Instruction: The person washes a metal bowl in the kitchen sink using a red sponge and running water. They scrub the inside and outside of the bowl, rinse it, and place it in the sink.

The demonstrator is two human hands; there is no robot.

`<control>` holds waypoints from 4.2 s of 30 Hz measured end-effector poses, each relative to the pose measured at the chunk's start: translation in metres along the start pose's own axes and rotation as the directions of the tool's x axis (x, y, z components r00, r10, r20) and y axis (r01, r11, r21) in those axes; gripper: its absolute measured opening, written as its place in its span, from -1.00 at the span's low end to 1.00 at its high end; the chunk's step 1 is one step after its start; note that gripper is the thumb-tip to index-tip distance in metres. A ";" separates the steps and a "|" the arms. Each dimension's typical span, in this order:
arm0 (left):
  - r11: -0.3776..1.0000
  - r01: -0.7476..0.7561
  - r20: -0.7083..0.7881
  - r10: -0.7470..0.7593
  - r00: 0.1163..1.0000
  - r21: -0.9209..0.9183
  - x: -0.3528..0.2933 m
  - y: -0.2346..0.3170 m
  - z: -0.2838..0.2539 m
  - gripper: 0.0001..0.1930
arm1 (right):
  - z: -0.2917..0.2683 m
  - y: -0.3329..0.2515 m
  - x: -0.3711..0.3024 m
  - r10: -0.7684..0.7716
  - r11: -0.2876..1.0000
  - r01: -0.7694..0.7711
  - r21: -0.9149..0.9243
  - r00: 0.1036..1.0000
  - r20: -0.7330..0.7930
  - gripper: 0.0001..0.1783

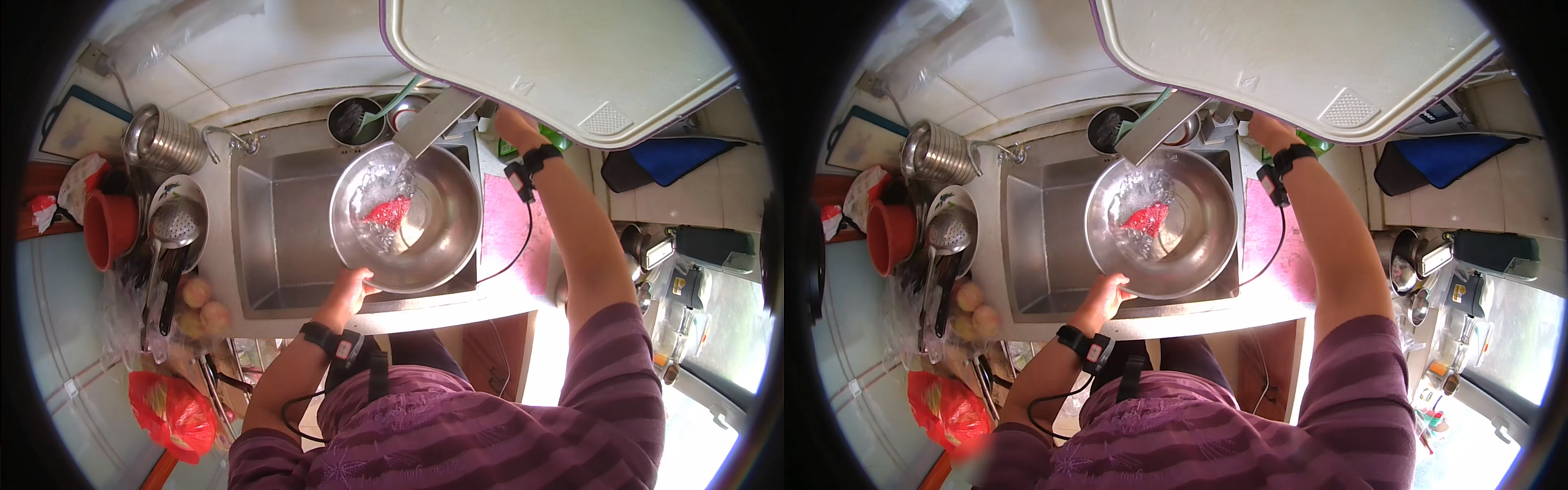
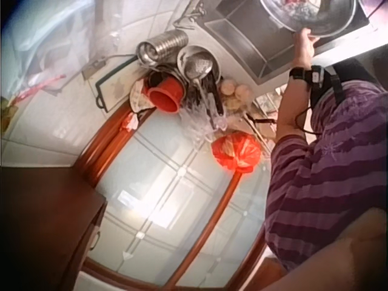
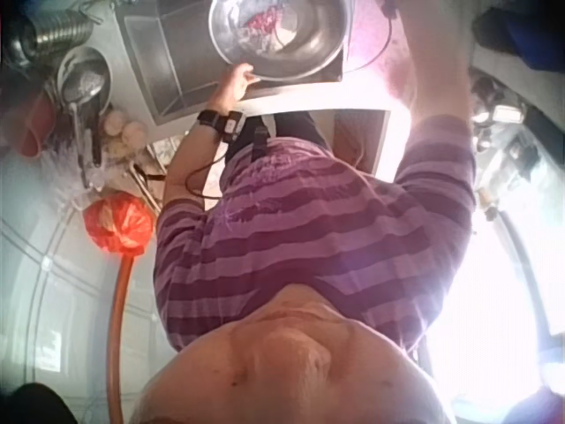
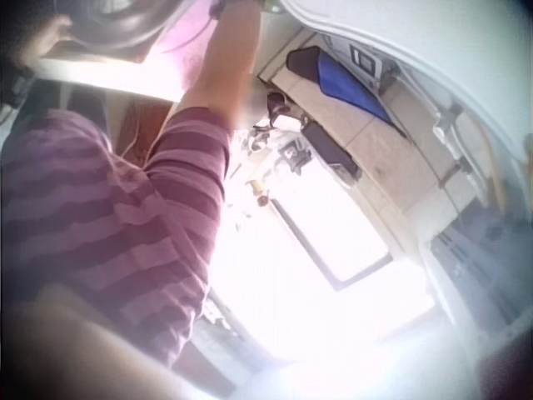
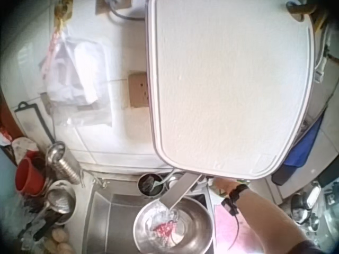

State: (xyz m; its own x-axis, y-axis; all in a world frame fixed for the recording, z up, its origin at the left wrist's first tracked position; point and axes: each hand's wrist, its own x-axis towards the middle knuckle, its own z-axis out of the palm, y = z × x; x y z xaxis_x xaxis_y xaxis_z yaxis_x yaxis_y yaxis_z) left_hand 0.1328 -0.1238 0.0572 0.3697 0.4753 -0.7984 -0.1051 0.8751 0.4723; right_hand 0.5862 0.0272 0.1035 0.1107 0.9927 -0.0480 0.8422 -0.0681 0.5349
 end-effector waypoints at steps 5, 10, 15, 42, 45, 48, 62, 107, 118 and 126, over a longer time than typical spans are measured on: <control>0.972 -0.160 -0.163 0.188 0.968 0.172 -0.011 0.013 -0.008 -0.52 | 0.000 -0.006 0.025 -0.048 0.998 0.048 0.042 0.999 -0.008 -0.75; 0.986 -0.055 -0.174 0.082 0.981 0.159 -0.043 0.041 -0.010 -0.24 | -0.024 -0.001 0.016 -0.099 0.995 0.098 -0.006 0.992 -0.075 -0.74; 0.975 0.198 -0.099 -0.188 0.977 0.103 -0.052 0.046 -0.022 -0.43 | -0.051 -0.002 0.003 -0.196 0.979 0.188 -0.084 0.976 -0.093 -0.75; 1.000 -0.009 -0.011 0.009 1.000 -0.017 -0.031 0.039 -0.055 -0.70 | -0.093 -0.164 -0.140 -0.038 0.488 0.030 0.873 0.999 -0.013 -0.45; 1.000 0.018 -0.072 -0.018 0.997 0.000 -0.038 0.038 -0.048 -0.71 | -0.075 -0.214 -0.144 -0.485 0.489 0.312 0.815 0.873 -0.044 -0.45; 0.999 0.015 -0.103 -0.019 0.995 -0.040 -0.049 0.040 -0.040 -0.72 | -0.091 -0.247 -0.164 -0.465 0.509 0.398 0.763 0.873 -0.145 -0.50; 0.935 -0.066 -0.268 0.167 0.949 0.349 -0.091 0.075 -0.008 -0.40 | -0.074 -0.263 -0.143 -0.337 0.511 -0.029 0.859 0.912 0.231 -0.81; 0.061 -0.428 0.103 0.931 0.349 0.902 -0.175 0.104 -0.069 -0.25 | -0.072 -0.192 -0.175 -0.414 -0.825 -0.545 0.151 0.764 0.495 -0.68; 0.086 -0.447 0.107 0.915 0.389 0.890 -0.166 0.103 -0.070 -0.26 | -0.090 -0.160 -0.176 -0.171 -0.744 -0.459 0.487 0.834 0.525 -0.90; 0.059 -0.454 0.123 0.925 0.360 0.889 -0.162 0.109 -0.070 -0.31 | -0.084 -0.156 -0.177 -0.199 -0.839 -0.383 0.387 0.878 0.436 -0.84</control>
State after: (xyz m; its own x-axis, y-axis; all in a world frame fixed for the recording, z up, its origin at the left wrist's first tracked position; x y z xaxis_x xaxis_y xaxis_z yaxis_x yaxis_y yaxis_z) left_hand -0.0034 -0.0986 0.2120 0.1492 0.9694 0.1951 0.6469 -0.2449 0.7222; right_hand 0.3908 -0.1294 0.0993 0.1596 0.8413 -0.5165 -0.5451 -0.3611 -0.7566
